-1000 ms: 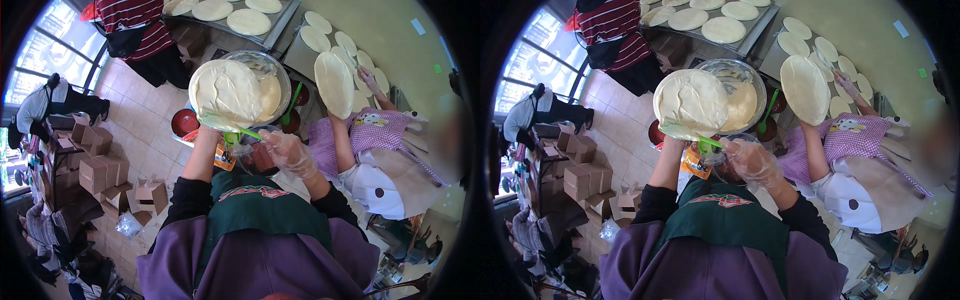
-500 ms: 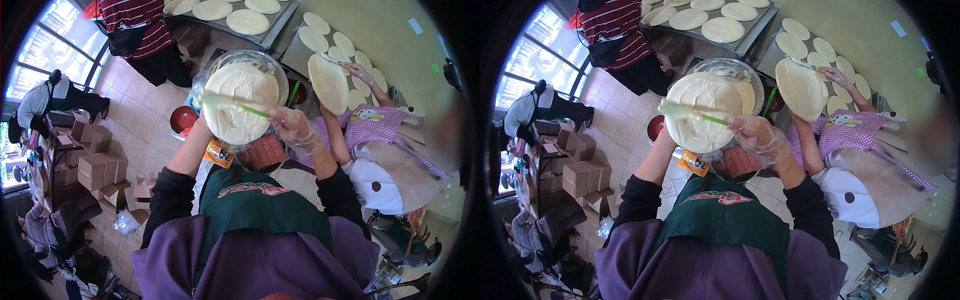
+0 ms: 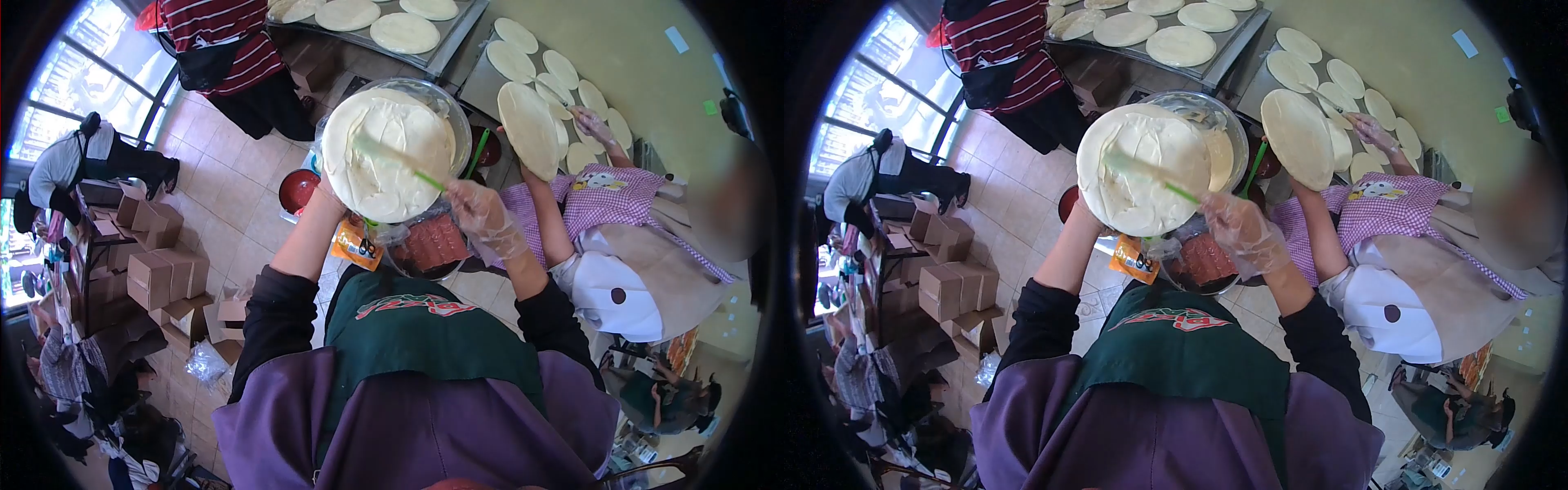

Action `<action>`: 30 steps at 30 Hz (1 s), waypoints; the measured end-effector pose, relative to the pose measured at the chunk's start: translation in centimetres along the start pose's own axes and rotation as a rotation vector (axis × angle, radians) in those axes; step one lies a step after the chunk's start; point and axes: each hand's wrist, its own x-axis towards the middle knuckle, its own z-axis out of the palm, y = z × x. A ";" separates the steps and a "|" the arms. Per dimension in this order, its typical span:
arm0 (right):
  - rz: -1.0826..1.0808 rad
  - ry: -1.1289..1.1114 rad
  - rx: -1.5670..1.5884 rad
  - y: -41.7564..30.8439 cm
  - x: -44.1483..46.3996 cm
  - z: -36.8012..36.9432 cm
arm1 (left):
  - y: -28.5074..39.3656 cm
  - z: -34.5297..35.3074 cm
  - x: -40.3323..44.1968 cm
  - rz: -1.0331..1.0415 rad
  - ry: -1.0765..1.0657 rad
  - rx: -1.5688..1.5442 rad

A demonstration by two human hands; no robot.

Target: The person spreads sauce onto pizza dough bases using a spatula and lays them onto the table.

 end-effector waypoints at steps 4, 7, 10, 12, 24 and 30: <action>-0.084 -0.182 0.057 -1.5 -0.3 -0.9 | 0.6 -0.2 0.7 0.181 -0.073 0.078; -0.183 -0.221 0.113 -2.3 -0.2 -1.9 | 1.1 -0.7 0.2 0.177 -0.067 0.084; -0.038 -0.157 0.131 -2.7 0.8 -2.1 | 0.9 -0.7 0.0 0.155 -0.078 0.089; -0.027 0.015 0.014 -2.6 1.9 -2.1 | 0.6 -0.4 -0.1 0.123 -0.100 0.096; -0.089 -0.284 0.079 -3.0 -0.3 -3.3 | 1.2 1.5 -1.7 0.049 -0.266 0.011; -0.035 -0.064 -0.061 -3.1 -0.1 -2.3 | 1.4 1.0 -1.4 0.160 -0.145 0.073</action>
